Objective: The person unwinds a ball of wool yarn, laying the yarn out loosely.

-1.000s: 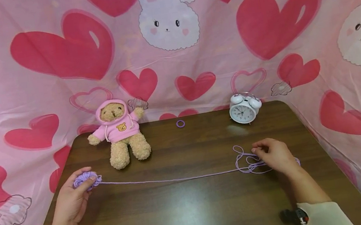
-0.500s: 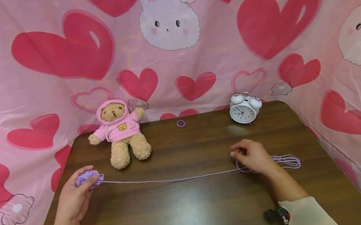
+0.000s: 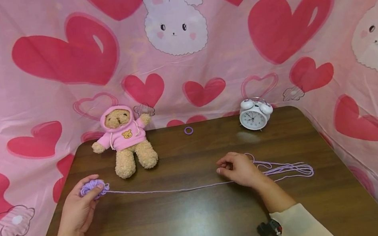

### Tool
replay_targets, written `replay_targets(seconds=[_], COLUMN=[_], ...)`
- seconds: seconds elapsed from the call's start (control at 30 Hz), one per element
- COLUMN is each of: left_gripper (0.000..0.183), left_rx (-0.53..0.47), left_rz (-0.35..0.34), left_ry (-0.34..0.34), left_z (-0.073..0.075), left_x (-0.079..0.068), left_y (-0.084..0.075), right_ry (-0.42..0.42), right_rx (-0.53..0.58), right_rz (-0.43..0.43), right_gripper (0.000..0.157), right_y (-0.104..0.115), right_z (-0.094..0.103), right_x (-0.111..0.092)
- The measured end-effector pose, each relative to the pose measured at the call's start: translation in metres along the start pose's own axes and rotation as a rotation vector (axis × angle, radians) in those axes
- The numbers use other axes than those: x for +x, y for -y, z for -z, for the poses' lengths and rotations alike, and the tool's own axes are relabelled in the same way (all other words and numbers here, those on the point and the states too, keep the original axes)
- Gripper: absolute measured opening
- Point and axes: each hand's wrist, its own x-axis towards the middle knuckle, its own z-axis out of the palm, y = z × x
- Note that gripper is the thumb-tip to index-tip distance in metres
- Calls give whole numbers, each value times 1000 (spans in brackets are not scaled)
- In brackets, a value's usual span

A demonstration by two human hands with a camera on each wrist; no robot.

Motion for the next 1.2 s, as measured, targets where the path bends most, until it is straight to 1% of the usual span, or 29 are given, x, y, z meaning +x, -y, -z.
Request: replay_targets(seconds=[0.27,0.43,0.53,0.7,0.87,1.2], left_gripper=[30,30,30,29,29,30], left_rx=[-14,-17,-16,-20,-23,-19], left_rz=[-17,-27,-29,-34,-33,-19], left_ry=[-4,-5,-2,1,1,-10], left_z=[-1,-1,-1,-3,-2,-1], left_x=[-1,0,0,0,0,0], left_y=[1,0,0,0,1,0], right_ry=[64,89,122,195,253,306], right_rx=[14,-18,-35,-76,-111,-164], right_rz=[31,137,173,178,201,231], right_gripper=[20,20,20,21,22,21], right_y=[22,33,40,51,62,79], right_z=[-26,-45,-55,-69,-82,-104], right_x=[9,13,16,22,29,44])
